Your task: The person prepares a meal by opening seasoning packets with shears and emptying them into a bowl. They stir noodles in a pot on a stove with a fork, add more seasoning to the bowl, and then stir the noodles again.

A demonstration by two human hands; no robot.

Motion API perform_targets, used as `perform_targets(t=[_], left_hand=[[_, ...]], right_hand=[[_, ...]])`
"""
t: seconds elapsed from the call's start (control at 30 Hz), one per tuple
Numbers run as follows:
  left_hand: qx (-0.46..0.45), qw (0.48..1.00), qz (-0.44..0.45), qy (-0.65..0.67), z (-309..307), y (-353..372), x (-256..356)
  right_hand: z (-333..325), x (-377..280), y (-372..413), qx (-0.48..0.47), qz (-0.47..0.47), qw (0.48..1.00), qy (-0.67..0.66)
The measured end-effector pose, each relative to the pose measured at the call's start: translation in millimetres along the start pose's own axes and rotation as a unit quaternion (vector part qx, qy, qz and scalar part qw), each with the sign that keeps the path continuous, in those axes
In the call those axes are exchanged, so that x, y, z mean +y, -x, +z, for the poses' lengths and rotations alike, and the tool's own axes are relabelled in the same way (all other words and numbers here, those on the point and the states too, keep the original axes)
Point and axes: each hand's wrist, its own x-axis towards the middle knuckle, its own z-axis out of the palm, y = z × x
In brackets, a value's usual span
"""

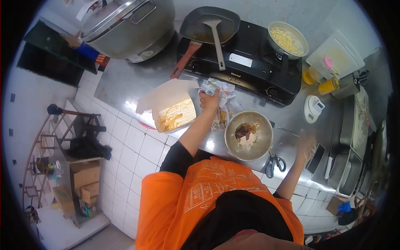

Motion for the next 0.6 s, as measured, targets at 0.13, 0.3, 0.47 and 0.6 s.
perform_targets(t=[0.13,0.3,0.47,0.6], left_hand=[[-0.002,0.998,0.031,-0.057,-2.7,-3.6,-2.8],[-0.03,0.984,0.156,-0.085,-1.5,-23.8,-41.7],[0.018,0.993,0.113,-0.001,-0.8,-23.5,-20.4],[-0.011,0.991,0.041,-0.126,-9.6,-13.8,10.0]], right_hand=[[-11.0,-27.5,30.1,-0.247,-0.154,0.949,-0.123],[24.7,-30.7,67.7,-0.369,-0.131,0.877,-0.28],[53.6,9.5,50.6,-0.27,-0.116,0.892,-0.344],[49.6,35.7,21.2,-0.297,-0.032,0.879,-0.373]])
